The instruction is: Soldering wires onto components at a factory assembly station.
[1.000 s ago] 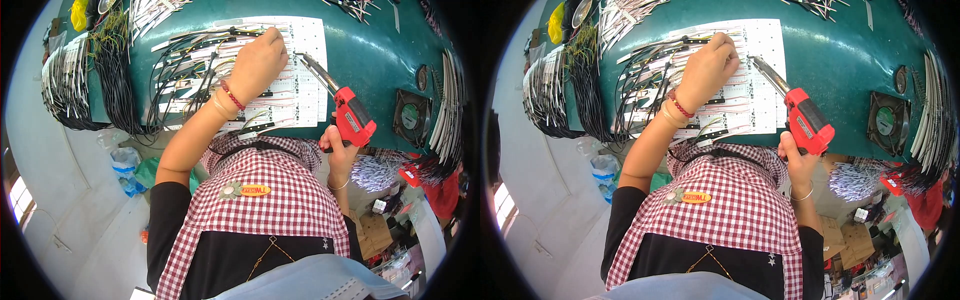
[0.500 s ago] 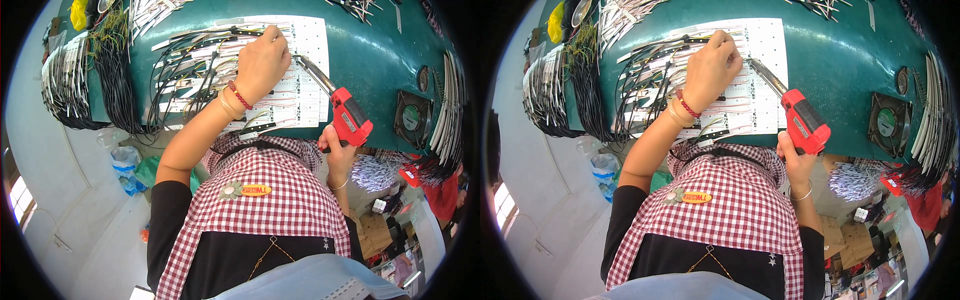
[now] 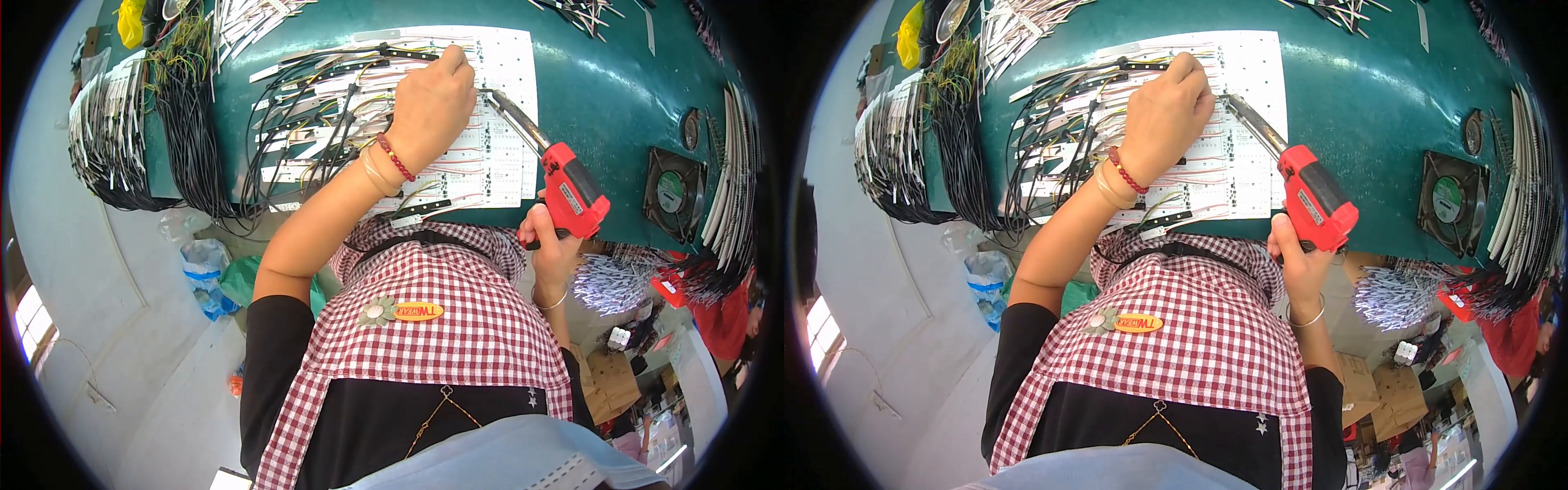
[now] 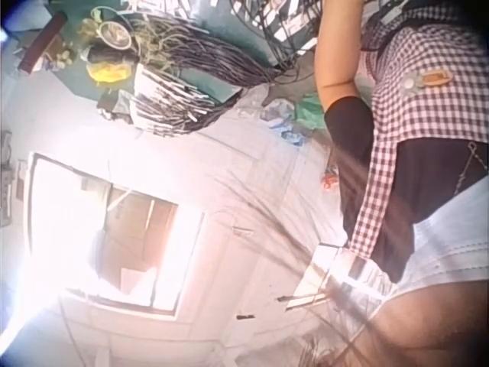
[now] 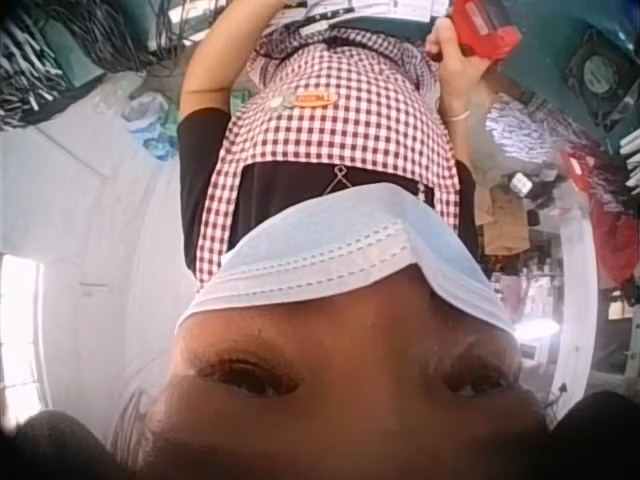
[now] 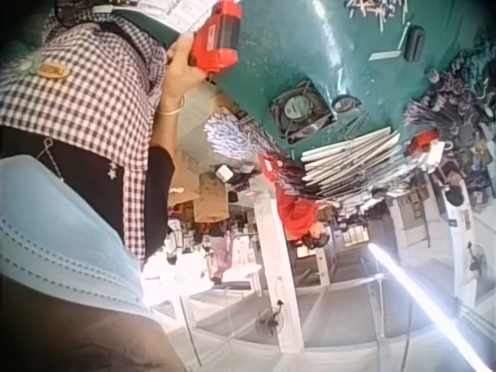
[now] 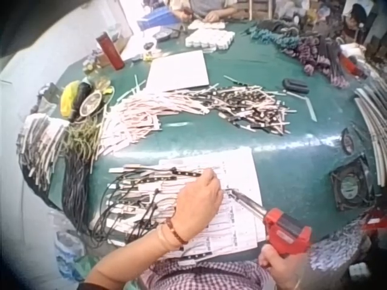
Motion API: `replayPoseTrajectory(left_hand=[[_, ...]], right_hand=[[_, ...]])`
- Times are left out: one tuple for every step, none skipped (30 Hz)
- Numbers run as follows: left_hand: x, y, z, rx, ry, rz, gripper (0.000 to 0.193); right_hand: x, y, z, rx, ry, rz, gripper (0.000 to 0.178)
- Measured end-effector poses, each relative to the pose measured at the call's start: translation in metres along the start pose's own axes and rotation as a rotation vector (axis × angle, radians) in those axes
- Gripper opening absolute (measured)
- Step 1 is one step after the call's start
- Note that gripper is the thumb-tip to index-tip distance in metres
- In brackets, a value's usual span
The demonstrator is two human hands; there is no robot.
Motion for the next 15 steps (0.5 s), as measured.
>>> replayPoseTrajectory(left_hand=[[0.000,0.000,0.000,0.001,-0.009,0.007,0.007],[-0.001,0.000,0.001,0.002,-0.018,0.015,0.007],[-0.001,0.000,0.001,0.002,-0.019,0.016,0.007],[-0.001,0.000,0.001,-0.007,-0.015,0.017,0.006],[-0.001,0.001,0.001,-0.017,-0.010,0.018,0.006],[0.000,0.001,0.001,-0.016,-0.010,0.019,0.006],[0.000,0.001,0.002,-0.020,-0.016,0.012,0.006],[0.000,0.001,0.002,-0.024,-0.023,0.005,0.006],[0.000,0.001,0.002,-0.024,-0.023,0.005,0.006],[0.000,0.001,0.003,-0.036,-0.015,0.002,0.006],[0.000,0.001,0.004,-0.047,-0.007,0.000,0.006],[-0.001,0.001,0.004,-0.047,-0.007,0.000,0.006],[-0.001,0.001,0.003,-0.056,-0.010,0.001,0.007],[-0.002,0.001,0.003,-0.065,-0.012,0.002,0.007],[-0.002,0.000,0.003,-0.065,-0.012,0.002,0.007]], right_hand=[[-0.001,0.000,0.001,-0.006,0.004,-0.004,0.022],[-0.001,0.000,0.002,-0.012,0.009,-0.008,0.020],[-0.001,0.000,0.002,-0.012,0.009,-0.009,0.020],[-0.001,0.001,0.003,-0.005,0.013,-0.012,0.019],[-0.001,0.001,0.003,0.002,0.018,-0.015,0.018],[-0.001,0.001,0.004,0.002,0.018,-0.015,0.018],[-0.001,0.001,0.004,0.003,0.031,-0.013,0.019],[-0.001,0.001,0.005,0.004,0.043,-0.011,0.021],[-0.001,0.001,0.003,0.004,0.042,-0.010,0.021],[-0.001,0.002,0.001,0.007,0.007,-0.007,0.023],[-0.001,0.002,-0.002,0.010,-0.027,-0.004,0.026],[0.000,0.003,-0.003,0.010,-0.027,-0.004,0.026],[0.002,0.003,-0.004,0.030,-0.048,0.020,0.028],[0.003,0.003,-0.006,0.051,-0.070,0.045,0.030],[0.003,0.003,-0.008,0.051,-0.070,0.046,0.030]])
Point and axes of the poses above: each hand's wrist, its own y-axis away from the middle knuckle, its own x-axis out of the back of the hand, z = x × y, the point moved 3 cm from there along -y, towards the middle knuckle, and after that the axes turned 8 degrees about y, right-handed, at the moved point
